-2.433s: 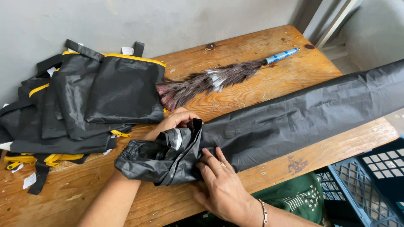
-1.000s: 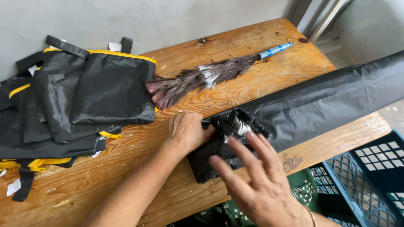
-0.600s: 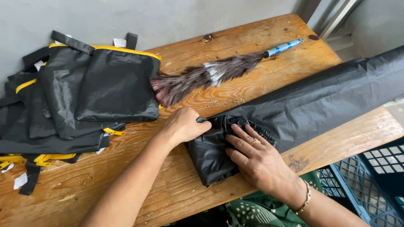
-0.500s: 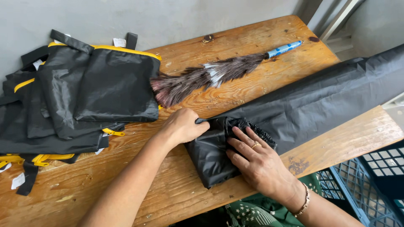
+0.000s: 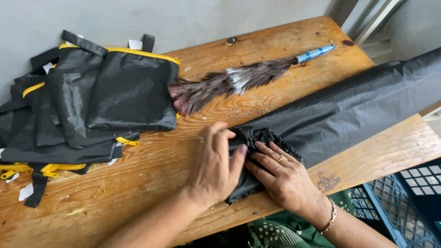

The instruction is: The person folds a black plastic bag with yellow accents on a wooden table. They smooth the bag with both hands, fold it lengthwise, and then fold it into a compact rectangular shape.

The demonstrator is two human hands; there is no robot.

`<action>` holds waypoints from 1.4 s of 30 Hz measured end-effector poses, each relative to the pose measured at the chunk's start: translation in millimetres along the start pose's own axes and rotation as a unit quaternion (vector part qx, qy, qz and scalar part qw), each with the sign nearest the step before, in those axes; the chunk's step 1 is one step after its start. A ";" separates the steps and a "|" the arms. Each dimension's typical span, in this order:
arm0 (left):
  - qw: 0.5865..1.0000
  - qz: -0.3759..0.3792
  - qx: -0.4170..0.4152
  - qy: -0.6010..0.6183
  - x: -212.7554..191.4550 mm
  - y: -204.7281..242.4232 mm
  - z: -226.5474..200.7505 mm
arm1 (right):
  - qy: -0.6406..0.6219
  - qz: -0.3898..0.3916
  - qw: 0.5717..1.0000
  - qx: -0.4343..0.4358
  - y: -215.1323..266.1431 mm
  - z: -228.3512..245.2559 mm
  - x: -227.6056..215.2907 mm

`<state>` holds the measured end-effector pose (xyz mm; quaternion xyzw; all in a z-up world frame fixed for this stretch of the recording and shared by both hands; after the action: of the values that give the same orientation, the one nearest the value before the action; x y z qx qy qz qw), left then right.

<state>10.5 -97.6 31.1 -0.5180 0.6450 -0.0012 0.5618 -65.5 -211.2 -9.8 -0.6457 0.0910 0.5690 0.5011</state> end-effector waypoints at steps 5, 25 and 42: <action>0.993 0.095 0.023 -0.060 39.3 18.6 7.9 | 0.018 0.044 0.999 -0.024 -11.6 7.1 -13.8; 0.977 0.128 0.000 -0.170 65.0 10.6 -1.4 | 0.061 0.103 0.988 0.093 19.1 -52.1 10.7; 0.957 0.203 0.065 -0.196 120.7 11.5 -23.1 | -0.100 0.132 0.973 0.163 20.0 -71.8 -1.6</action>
<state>6.3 -186.5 -54.4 -0.3290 0.6123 0.1727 0.6979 -33.6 -275.4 -30.1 -0.4777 0.2159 0.6693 0.5265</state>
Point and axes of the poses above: each hand's wrist, its own y-axis away from the middle knuckle, its own x-axis out of the palm, z = x × y, the point moved 9 cm from there along -y, towards the middle knuckle, and after that the axes turned 5 degrees about -y, right-handed, at the moved point
